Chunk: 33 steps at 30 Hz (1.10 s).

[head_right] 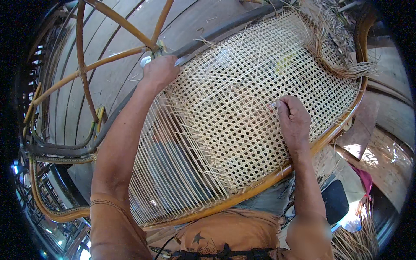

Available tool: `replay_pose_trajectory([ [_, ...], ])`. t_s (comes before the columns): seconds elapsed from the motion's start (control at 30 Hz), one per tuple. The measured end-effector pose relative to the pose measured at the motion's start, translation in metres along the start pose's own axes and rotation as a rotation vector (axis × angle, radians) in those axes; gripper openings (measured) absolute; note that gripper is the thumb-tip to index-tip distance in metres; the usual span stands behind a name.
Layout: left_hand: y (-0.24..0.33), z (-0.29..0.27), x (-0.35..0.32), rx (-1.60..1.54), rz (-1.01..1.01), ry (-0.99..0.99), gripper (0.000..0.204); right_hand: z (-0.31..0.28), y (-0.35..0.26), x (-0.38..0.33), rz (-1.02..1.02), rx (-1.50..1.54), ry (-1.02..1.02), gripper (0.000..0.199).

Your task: Repairing the woven seat of a rattan chair using rattan strips and a utility tool.

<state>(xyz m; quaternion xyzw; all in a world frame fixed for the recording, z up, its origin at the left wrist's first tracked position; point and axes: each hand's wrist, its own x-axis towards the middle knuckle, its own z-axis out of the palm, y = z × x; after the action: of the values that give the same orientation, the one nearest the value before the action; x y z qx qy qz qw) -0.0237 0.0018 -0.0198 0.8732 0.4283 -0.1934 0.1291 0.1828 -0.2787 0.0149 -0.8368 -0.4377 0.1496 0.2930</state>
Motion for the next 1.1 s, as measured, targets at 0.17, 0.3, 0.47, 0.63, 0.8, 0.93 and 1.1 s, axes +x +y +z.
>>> replay_pose_trajectory([
  [0.17,0.004,0.004,-0.01,-0.114,-0.073,0.068,0.027,-0.002,-0.005,0.001,0.017,0.048,-0.022,0.009],
  [0.3,0.002,0.013,-0.012,-0.113,-0.052,0.129,0.026,0.002,-0.004,0.002,0.024,0.034,-0.051,0.009],
  [0.47,-0.005,0.006,-0.008,-0.101,-0.039,0.039,0.028,0.005,-0.005,0.002,0.0,0.051,-0.017,0.009],
  [0.63,-0.051,-0.01,-0.011,-0.205,-0.165,0.26,0.028,0.003,-0.006,0.001,0.025,0.021,-0.002,0.01],
  [0.8,-0.069,0.006,-0.025,-0.581,-0.227,0.258,0.032,0.002,-0.025,0.019,0.108,0.085,-0.198,0.014],
  [0.93,-0.094,0.042,-0.024,-0.703,-0.3,0.305,0.034,0.037,-0.067,0.039,-0.155,0.146,-0.348,0.015],
  [1.1,-0.089,0.041,-0.021,-0.845,-0.307,0.297,0.036,0.116,-0.106,0.076,-0.364,0.085,-0.403,0.017],
])
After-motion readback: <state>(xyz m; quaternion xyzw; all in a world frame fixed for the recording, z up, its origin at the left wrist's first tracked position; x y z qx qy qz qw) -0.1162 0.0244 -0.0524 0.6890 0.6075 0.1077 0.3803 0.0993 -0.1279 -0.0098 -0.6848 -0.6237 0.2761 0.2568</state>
